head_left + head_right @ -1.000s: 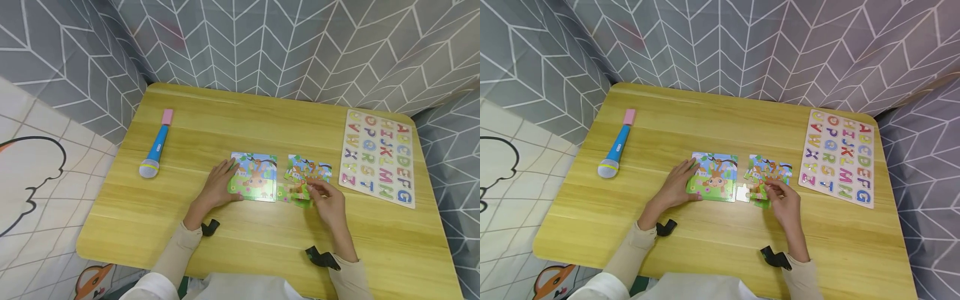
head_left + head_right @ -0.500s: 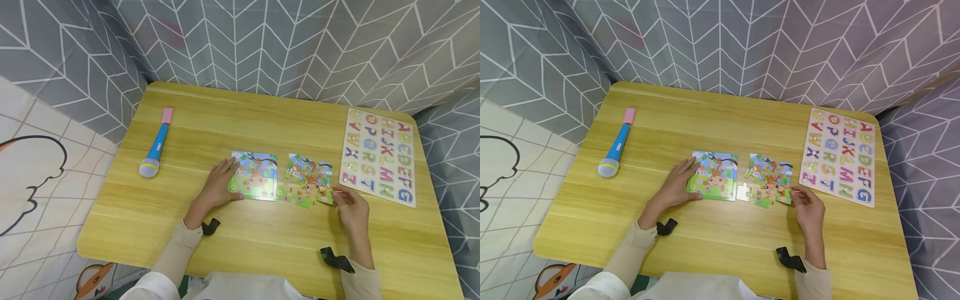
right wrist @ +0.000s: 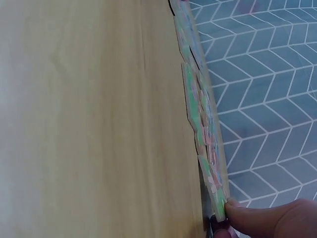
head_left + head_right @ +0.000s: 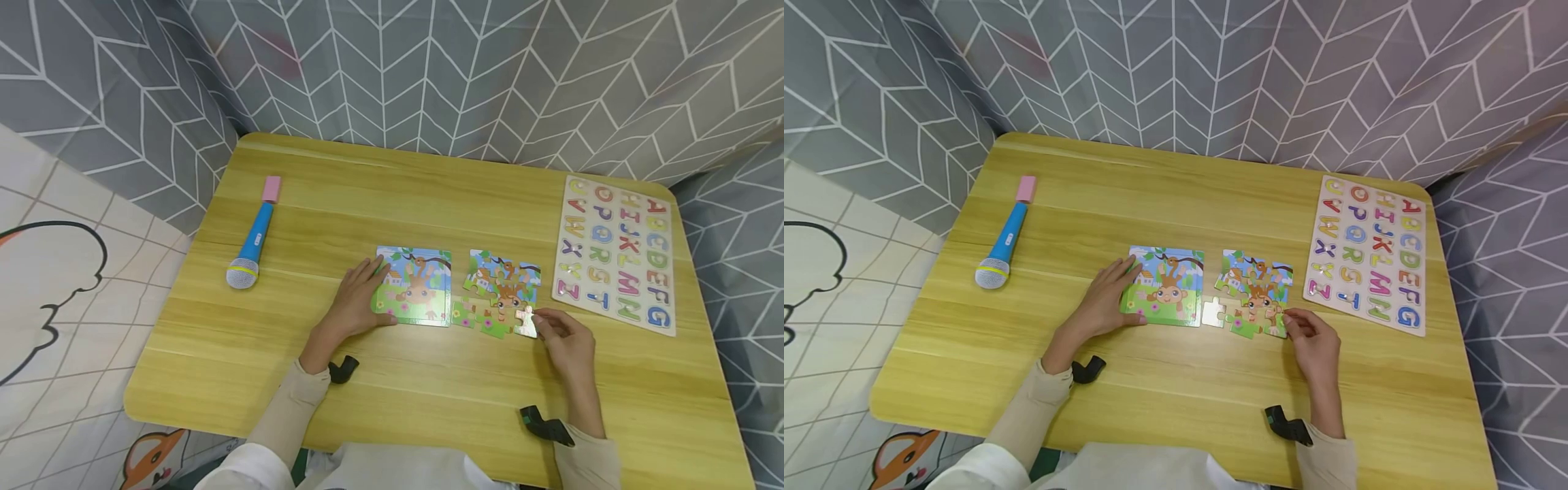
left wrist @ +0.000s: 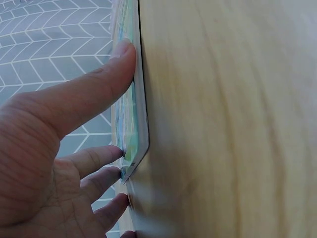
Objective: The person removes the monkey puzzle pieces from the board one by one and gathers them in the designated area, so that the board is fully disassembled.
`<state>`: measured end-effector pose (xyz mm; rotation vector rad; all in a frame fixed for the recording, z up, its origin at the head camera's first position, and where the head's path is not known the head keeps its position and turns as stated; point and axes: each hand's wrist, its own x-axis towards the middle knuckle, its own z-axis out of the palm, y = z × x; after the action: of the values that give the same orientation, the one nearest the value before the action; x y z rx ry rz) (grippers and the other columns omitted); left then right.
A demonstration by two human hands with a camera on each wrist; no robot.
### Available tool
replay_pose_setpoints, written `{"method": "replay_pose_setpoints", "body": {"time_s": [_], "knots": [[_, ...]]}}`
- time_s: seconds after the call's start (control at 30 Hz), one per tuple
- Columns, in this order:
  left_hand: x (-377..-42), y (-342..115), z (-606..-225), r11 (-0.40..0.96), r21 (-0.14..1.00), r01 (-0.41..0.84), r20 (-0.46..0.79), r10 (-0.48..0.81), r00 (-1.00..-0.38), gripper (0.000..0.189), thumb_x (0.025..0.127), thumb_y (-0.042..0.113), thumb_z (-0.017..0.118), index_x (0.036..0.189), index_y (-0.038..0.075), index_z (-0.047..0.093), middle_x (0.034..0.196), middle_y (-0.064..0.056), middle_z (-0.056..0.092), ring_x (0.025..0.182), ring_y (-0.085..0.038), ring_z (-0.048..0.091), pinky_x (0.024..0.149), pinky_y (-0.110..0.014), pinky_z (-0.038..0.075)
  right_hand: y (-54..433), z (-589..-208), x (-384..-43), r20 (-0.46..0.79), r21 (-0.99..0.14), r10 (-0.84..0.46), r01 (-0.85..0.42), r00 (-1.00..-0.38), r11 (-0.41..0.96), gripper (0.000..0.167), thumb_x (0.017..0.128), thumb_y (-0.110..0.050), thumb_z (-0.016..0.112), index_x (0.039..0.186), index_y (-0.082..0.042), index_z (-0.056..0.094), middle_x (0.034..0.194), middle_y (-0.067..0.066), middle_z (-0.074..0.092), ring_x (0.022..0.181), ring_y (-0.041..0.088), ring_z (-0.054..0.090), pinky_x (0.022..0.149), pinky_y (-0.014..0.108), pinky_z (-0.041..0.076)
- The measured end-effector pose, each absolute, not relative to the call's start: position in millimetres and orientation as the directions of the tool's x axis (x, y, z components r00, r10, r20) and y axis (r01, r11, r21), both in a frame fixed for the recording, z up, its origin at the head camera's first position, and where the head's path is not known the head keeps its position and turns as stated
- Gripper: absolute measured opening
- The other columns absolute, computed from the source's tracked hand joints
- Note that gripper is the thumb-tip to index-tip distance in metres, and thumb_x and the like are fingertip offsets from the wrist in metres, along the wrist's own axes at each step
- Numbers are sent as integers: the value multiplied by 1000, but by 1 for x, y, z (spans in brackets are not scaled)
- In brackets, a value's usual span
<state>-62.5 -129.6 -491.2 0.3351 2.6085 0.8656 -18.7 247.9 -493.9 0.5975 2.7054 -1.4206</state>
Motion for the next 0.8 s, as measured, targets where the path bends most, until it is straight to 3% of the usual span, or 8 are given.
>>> {"method": "replay_pose_setpoints", "body": {"time_s": [0.27, 0.53, 0.67, 0.8], "knots": [[-63, -129, -492, 783, 614, 101, -274, 331, -903, 107, 77, 39, 86, 160, 11, 24, 171, -8, 13, 160, -33, 5, 130, -55, 2, 246, -494, -20, -194, -735, 318, 352, -928, 579, 21, 95, -17, 70, 110, -3, 75, 95, 5, 76, 69, -10, 57, 62, 10, 50], [-64, -126, -491, 777, 620, 105, -267, 335, -903, 108, 77, 40, 87, 160, 11, 24, 171, -8, 13, 159, -33, 5, 130, -55, 2, 248, -493, -20, -212, -715, 302, 358, -930, 600, 23, 97, -17, 68, 114, -2, 73, 103, 15, 74, 70, -7, 54, 60, 12, 47], [-65, -126, -491, 777, 619, 114, -262, 342, -902, 108, 77, 40, 87, 160, 11, 24, 171, -9, 13, 159, -34, 5, 130, -56, 2, 247, -493, -19, -215, -714, 309, 365, -926, 597, 24, 97, -19, 68, 113, -2, 73, 99, 11, 73, 70, -6, 54, 59, 13, 47], [-65, -125, -490, 776, 620, 112, -269, 345, -899, 108, 77, 40, 87, 160, 11, 24, 171, -8, 13, 159, -33, 5, 130, -55, 1, 245, -492, -17, -197, -724, 343, 372, -919, 581, 24, 97, -20, 68, 111, -2, 74, 83, -10, 68, 68, -5, 53, 57, 14, 46]]}}
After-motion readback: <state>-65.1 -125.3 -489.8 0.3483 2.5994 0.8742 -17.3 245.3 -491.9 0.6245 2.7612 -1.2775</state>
